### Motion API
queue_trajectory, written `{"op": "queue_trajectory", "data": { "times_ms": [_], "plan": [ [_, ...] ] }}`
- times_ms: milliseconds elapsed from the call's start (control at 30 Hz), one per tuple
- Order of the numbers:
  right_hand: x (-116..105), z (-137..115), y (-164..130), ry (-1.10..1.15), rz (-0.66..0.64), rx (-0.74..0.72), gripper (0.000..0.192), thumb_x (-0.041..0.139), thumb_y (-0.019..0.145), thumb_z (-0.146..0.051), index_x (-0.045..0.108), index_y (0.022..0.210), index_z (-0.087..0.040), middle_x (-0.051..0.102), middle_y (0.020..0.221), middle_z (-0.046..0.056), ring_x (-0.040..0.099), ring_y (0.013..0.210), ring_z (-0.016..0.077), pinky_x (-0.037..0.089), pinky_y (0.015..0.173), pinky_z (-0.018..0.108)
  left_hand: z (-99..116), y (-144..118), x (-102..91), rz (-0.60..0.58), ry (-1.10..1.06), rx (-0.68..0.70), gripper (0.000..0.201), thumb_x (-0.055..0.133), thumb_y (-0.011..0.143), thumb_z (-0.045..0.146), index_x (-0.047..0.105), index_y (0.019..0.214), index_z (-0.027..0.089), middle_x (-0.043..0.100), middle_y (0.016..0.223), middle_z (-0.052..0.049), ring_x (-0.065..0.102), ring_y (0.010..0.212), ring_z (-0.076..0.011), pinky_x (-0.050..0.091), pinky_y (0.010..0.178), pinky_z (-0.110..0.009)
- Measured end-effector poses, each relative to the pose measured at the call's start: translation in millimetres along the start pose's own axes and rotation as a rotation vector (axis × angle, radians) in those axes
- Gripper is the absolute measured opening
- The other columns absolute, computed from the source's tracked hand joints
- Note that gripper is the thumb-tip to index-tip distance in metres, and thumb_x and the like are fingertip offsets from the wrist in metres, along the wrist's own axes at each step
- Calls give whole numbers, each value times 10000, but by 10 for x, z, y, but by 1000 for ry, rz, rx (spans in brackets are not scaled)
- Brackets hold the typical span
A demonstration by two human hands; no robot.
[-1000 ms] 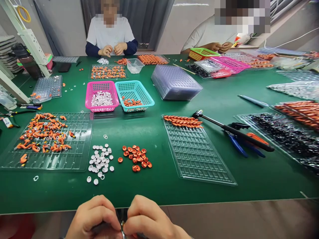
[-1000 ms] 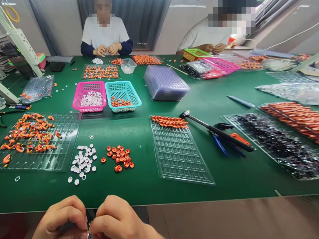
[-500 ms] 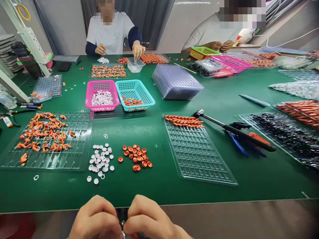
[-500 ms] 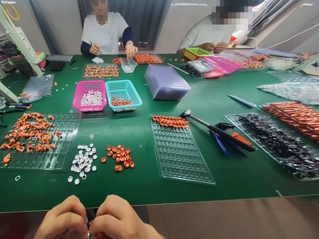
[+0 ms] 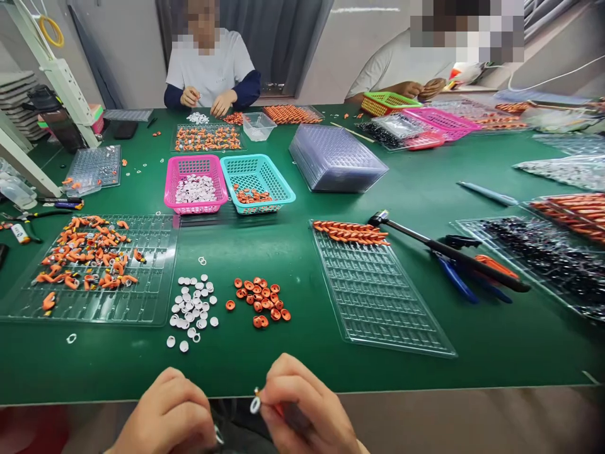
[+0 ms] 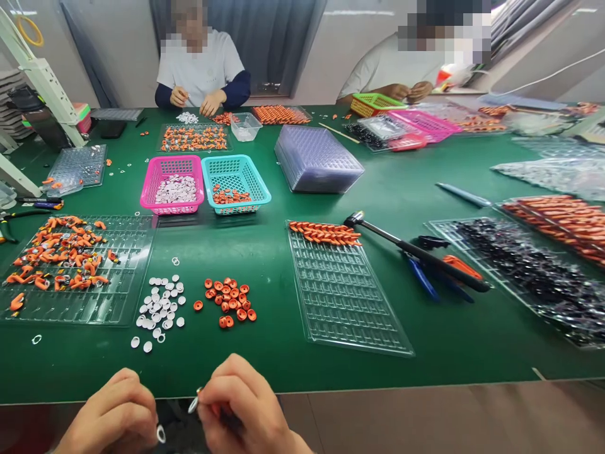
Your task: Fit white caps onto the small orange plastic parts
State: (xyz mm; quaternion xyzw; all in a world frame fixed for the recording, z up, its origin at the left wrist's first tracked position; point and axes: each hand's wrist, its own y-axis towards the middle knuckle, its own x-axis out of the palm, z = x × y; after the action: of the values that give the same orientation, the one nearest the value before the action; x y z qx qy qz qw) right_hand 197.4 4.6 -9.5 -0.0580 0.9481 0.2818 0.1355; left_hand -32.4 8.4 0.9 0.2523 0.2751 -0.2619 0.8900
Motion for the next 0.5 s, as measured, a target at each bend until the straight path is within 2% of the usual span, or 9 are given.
{"op": "queue_trajectory", "data": {
  "times_ms": [67, 100, 167, 233, 267, 400, 500],
  "plan": [
    [-15, 23, -1, -17, 52, 42, 239, 520, 828, 6, 550, 896, -222, 522, 725, -10, 516, 595, 123, 446, 507, 209, -110, -44, -123, -130, 77, -99, 210, 461, 964, 81, 589, 954, 246, 705, 848, -8, 602, 742, -165, 475, 667, -253],
    [-17, 32, 0, -22, 63, 68, 228, 522, 831, -2, 549, 881, -223, 533, 737, -7, 529, 603, 122, 456, 513, 205, -166, -57, -175, -113, 130, -149, 232, 481, 949, 66, 605, 982, 258, 720, 882, 4, 621, 775, -163, 482, 698, -250],
    [-7, 47, 5, -13, 71, 118, 210, 523, 835, -20, 550, 861, -227, 575, 782, 6, 574, 646, 126, 487, 546, 204, -265, -59, -247, 27, 250, -209, 190, 542, 946, 114, 633, 1006, 270, 728, 912, 11, 641, 825, -171, 486, 743, -263],
    [18, 62, 8, 21, 64, 163, 206, 522, 839, -34, 551, 862, -236, 627, 837, 16, 624, 712, 139, 522, 605, 214, -336, -30, -267, 161, 369, -212, 110, 594, 945, 197, 667, 988, 266, 720, 905, 4, 642, 824, -186, 474, 753, -294],
    [33, 70, 7, 40, 55, 185, 209, 519, 839, -36, 550, 867, -241, 649, 864, 19, 641, 742, 145, 532, 626, 219, -359, -9, -260, 192, 421, -207, 90, 609, 941, 226, 684, 977, 260, 712, 892, -1, 638, 811, -193, 463, 749, -312],
    [73, 90, -15, 83, 14, 260, 209, 506, 844, -41, 535, 855, -248, 688, 917, 23, 660, 741, 143, 524, 599, 204, -391, 69, -174, 197, 564, -186, 121, 615, 941, 265, 728, 942, 222, 669, 835, -24, 615, 763, -216, 404, 720, -363],
    [90, 89, -29, 99, -33, 323, 167, 485, 866, -76, 527, 842, -236, 684, 860, 25, 630, 674, 135, 513, 593, 216, -386, 88, -122, 199, 624, -176, 167, 579, 957, 222, 738, 909, 203, 646, 787, -32, 592, 717, -217, 371, 682, -367]
  ]
}}
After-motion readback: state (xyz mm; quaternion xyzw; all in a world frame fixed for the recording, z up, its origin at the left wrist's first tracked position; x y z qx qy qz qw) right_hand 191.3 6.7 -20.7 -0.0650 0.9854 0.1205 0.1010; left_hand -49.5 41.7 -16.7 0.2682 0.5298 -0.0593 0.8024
